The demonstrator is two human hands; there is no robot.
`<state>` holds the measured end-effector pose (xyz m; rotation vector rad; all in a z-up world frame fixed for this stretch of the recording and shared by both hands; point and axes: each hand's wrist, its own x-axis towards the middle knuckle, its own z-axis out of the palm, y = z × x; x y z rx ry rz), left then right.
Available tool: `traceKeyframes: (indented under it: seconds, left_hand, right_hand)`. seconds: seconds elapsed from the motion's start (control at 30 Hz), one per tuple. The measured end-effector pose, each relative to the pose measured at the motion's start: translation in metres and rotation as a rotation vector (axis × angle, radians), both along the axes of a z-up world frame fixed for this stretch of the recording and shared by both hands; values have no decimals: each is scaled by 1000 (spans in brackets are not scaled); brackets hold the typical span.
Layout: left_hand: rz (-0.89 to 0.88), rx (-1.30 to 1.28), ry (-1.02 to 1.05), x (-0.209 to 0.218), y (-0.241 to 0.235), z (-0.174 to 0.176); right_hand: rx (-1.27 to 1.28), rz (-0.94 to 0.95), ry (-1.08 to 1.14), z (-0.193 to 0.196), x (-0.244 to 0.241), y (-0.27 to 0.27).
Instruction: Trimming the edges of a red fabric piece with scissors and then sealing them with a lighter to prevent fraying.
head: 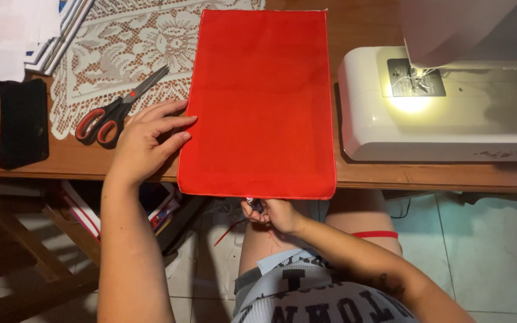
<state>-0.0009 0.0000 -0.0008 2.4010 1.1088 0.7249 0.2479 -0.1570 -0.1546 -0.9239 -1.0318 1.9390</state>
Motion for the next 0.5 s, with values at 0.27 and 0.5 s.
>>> traceKeyframes:
  seconds: [0.27, 0.5]
  left_hand:
    - [-2, -6, -11, 0, 0, 0]
    - [-16, 0, -10, -1, 1, -1]
  right_hand:
    - [-28, -36, 30, -28, 5, -4]
    - [-40, -85, 8, -24, 9, -9]
